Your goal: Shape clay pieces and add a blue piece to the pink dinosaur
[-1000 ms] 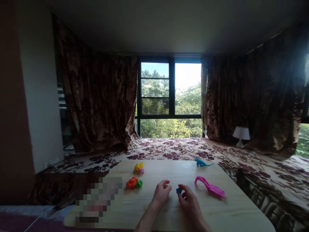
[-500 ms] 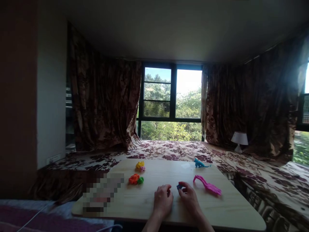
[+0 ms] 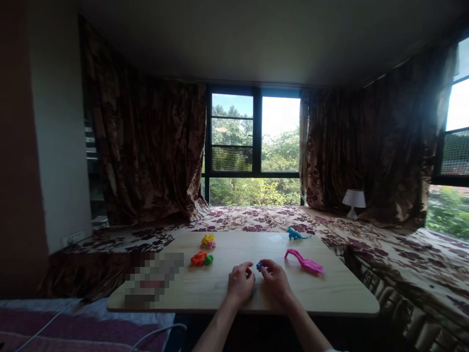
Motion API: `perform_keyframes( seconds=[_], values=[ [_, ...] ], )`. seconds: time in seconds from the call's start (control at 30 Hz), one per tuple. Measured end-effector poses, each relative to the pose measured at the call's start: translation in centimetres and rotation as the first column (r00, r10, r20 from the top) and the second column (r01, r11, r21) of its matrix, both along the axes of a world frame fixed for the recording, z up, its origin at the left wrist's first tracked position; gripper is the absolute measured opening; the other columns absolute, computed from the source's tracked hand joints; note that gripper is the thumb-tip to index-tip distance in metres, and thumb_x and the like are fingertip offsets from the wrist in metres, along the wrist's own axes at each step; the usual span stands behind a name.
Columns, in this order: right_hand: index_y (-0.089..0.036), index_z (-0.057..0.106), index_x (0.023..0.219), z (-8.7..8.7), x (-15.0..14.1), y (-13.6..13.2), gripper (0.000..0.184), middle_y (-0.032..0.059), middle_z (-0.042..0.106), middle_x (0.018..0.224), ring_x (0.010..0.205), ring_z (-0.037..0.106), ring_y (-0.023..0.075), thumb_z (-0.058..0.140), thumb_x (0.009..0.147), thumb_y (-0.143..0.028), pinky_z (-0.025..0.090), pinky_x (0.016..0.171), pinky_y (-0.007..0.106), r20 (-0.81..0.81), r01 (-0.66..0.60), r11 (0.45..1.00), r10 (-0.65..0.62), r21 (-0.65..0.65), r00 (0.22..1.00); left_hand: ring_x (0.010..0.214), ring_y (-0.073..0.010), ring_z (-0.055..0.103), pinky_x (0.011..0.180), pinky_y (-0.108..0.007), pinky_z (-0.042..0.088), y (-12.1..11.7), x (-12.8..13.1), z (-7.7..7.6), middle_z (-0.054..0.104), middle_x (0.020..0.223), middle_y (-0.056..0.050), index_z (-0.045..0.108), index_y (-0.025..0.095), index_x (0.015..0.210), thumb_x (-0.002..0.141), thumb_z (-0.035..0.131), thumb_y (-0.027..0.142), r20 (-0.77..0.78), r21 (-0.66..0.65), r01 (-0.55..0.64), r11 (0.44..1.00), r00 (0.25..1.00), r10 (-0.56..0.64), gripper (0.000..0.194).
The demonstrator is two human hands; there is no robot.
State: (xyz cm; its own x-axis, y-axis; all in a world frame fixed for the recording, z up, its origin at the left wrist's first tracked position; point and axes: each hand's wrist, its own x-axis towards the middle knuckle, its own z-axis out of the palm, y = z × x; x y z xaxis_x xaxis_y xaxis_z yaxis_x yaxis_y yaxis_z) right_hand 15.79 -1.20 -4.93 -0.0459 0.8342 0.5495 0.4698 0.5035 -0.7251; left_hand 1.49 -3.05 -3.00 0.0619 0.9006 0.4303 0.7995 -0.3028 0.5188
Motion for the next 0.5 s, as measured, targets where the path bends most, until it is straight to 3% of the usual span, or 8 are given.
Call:
perform_keyframes(
  seconds=[0.13, 0.5],
  values=[
    [-0.015, 0.059, 0.094, -0.31, 0.06, -0.01, 0.017, 0.004, 0.061, 0.098, 0.085, 0.059, 0.015, 0.052, 0.087, -0.028, 0.049, 0.076, 0.035, 0.059, 0.029, 0.999, -0.03, 0.016, 0.998, 0.098, -0.0199, 0.055, 0.085, -0.044, 0.044, -0.02, 0.18, 0.08, 0.057, 0.11, -0.007, 0.054, 0.016, 0.108, 0.084, 0.051, 0.032, -0.007, -0.025, 0.04, 0.999, 0.999, -0.04, 0.029],
    [-0.015, 0.058, 0.099, -0.17, 0.44, 0.03, 0.019, 0.0045, 0.061, 0.1, 0.089, 0.059, 0.0165, 0.05, 0.088, -0.029, 0.048, 0.079, 0.038, 0.093, 0.076, 0.997, -0.076, 0.006, 0.993, 0.097, -0.0195, 0.056, 0.084, -0.043, 0.045, 0.27, 0.15, -0.18, 0.057, 0.11, -0.007, 0.054, 0.017, 0.109, 0.084, 0.051, 0.032, -0.016, -0.029, 0.09, 0.995, 0.996, -0.091, 0.029]
  ],
)
